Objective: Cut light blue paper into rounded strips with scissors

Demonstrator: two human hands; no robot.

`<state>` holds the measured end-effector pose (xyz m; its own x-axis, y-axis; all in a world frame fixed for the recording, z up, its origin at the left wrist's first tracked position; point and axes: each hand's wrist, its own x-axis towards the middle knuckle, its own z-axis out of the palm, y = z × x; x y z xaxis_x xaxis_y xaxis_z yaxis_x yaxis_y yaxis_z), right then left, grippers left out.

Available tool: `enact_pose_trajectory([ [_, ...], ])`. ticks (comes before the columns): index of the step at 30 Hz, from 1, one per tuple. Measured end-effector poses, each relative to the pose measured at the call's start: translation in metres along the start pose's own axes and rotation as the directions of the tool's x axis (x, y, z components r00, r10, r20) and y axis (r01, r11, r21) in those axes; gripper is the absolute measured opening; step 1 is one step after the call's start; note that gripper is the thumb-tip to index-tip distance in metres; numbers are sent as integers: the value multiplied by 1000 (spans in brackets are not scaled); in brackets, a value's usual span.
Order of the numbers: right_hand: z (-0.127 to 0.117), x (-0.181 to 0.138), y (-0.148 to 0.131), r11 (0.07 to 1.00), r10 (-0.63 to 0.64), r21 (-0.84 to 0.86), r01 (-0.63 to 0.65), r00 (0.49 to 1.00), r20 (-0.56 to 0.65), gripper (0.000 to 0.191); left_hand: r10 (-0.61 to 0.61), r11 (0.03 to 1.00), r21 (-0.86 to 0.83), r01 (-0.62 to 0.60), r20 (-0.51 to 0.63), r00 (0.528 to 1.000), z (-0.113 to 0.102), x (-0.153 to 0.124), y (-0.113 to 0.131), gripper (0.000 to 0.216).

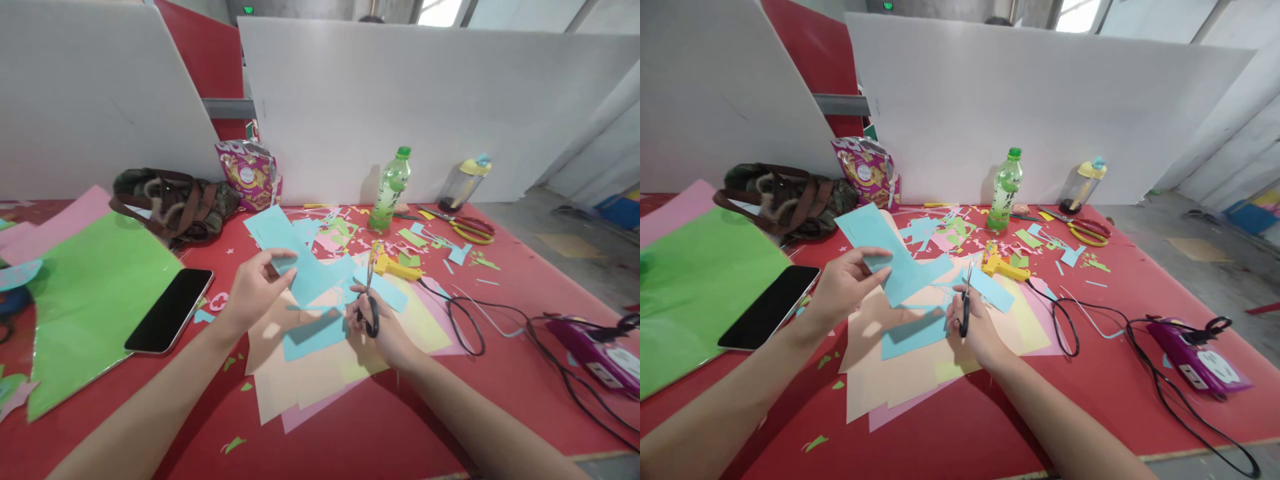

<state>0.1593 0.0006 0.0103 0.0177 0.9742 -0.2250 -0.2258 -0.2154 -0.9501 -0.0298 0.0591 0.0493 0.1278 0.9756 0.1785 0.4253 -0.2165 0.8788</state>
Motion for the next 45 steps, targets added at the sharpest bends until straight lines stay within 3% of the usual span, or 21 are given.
enact_pose_trajectory([
  [3,0,-1,0,1000,2,-9,-1,999,44,43,0,1000,1,0,-77,997,2,12,10,28],
  [6,-1,-4,0,999,-22,-36,29,985,173,48,22,1000,13,-20,-132,991,6,20,16,30],
  [11,-4,-7,3,997,-29,-61,54,932,362,51,85,991,108,-76,-79,993,10,22,22,32],
  [16,-5,-7,1,992,1,-117,50,917,400,48,95,978,177,-112,101,990,9,15,21,30],
  [21,-4,-7,-1,990,11,-134,54,898,440,50,103,979,156,-129,168,980,7,12,18,31],
  [30,-5,-7,0,988,23,-144,50,884,467,48,193,952,198,-232,198,961,10,12,15,27],
  [45,-1,-8,5,985,2,-162,68,917,399,53,206,956,177,-236,170,964,8,11,17,28],
])
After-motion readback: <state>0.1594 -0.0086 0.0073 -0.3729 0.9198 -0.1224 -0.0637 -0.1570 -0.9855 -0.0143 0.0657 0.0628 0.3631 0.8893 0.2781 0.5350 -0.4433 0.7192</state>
